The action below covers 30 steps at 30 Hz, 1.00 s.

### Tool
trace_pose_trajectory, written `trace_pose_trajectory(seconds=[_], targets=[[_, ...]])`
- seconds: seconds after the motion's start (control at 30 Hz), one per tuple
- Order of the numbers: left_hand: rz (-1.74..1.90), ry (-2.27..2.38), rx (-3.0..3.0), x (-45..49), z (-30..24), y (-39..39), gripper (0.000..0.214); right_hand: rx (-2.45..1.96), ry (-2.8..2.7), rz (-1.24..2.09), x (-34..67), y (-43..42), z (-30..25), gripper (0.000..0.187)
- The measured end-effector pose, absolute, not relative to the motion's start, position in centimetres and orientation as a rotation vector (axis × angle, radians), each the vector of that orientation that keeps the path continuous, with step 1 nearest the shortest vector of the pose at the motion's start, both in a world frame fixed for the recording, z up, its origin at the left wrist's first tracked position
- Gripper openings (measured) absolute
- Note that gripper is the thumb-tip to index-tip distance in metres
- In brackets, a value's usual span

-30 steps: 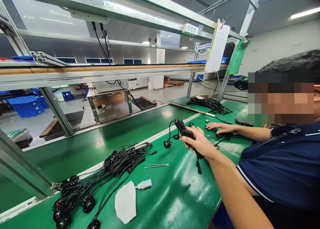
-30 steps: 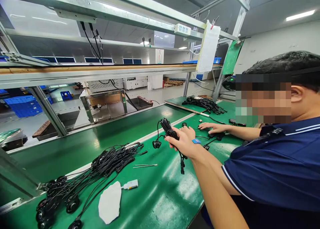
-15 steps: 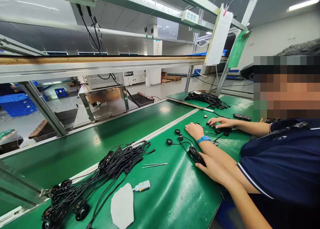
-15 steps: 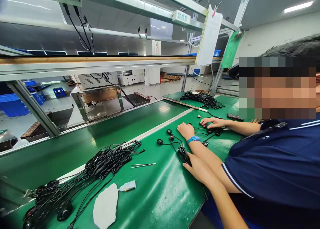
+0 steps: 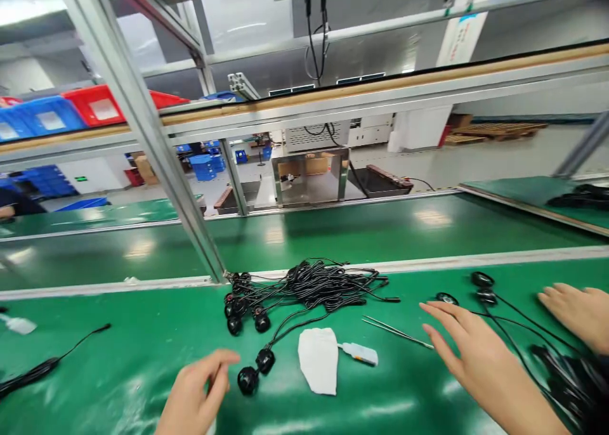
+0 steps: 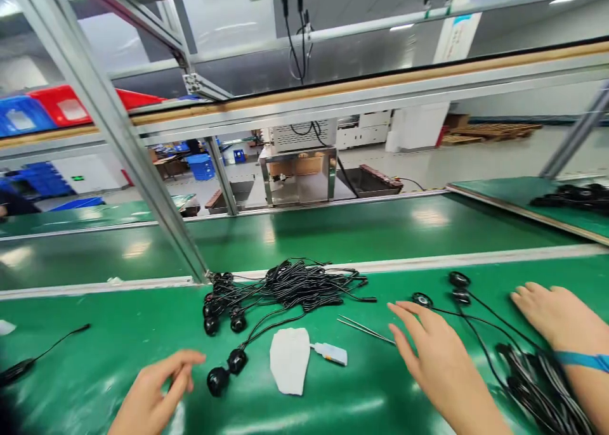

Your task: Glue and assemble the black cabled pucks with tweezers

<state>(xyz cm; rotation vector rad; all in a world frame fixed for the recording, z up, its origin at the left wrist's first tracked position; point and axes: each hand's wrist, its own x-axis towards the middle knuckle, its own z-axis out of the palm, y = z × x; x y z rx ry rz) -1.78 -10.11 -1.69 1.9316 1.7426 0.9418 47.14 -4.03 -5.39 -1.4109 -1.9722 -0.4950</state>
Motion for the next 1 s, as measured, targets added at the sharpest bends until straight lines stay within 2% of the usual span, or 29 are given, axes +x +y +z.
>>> trace_pose_trajectory(seconds=[0.1,0.23,0.37,0.47,0.57,0.63,0.67,0.77,1.0], targets=[[1.024,1.857,2.097,-3.4,-0.8,-5.0,0.025,-1.280,-2.109,-0.374,42.2,-1.0,-3.8,0.030],[1.192,1.994,2.052,-4.6,-2.9,-0.5,0.029,-1.179,-2.323,-0.162,36.1,4.2,-1.9,0.031],[1.286,2.006,2.013,-4.7,-6.1,0.5,0.035,-1.143,-2.461,-0.110,30.8,10.6,-0.8,0.034],[1.261,1.925,2.067,-4.5,-7.1,0.0,0.036,-1.071,-2.611,-0.050,27.9,14.5,-0.6,0.024],[1.204,1.871,2.126,-4.4,-7.1,-0.3,0.039,-0.959,-2.779,0.027,26.3,16.7,-0.7,0.022],[1.170,1.854,2.150,-4.3,-7.0,-0.3,0.039,-0.920,-2.831,0.043,26.1,17.1,-0.7,0.010],[1.160,1.850,2.155,-4.2,-6.9,-0.2,0.038,-0.911,-2.833,0.033,26.2,17.0,-0.6,0.010],[1.156,1.845,2.144,-4.2,-7.0,0.0,0.033,-0.902,-2.783,-0.037,26.9,15.8,0.1,0.025],[1.216,1.869,2.076,-3.5,-7.4,0.5,0.026,-0.884,-2.678,-0.210,27.3,10.5,1.9,0.033]])
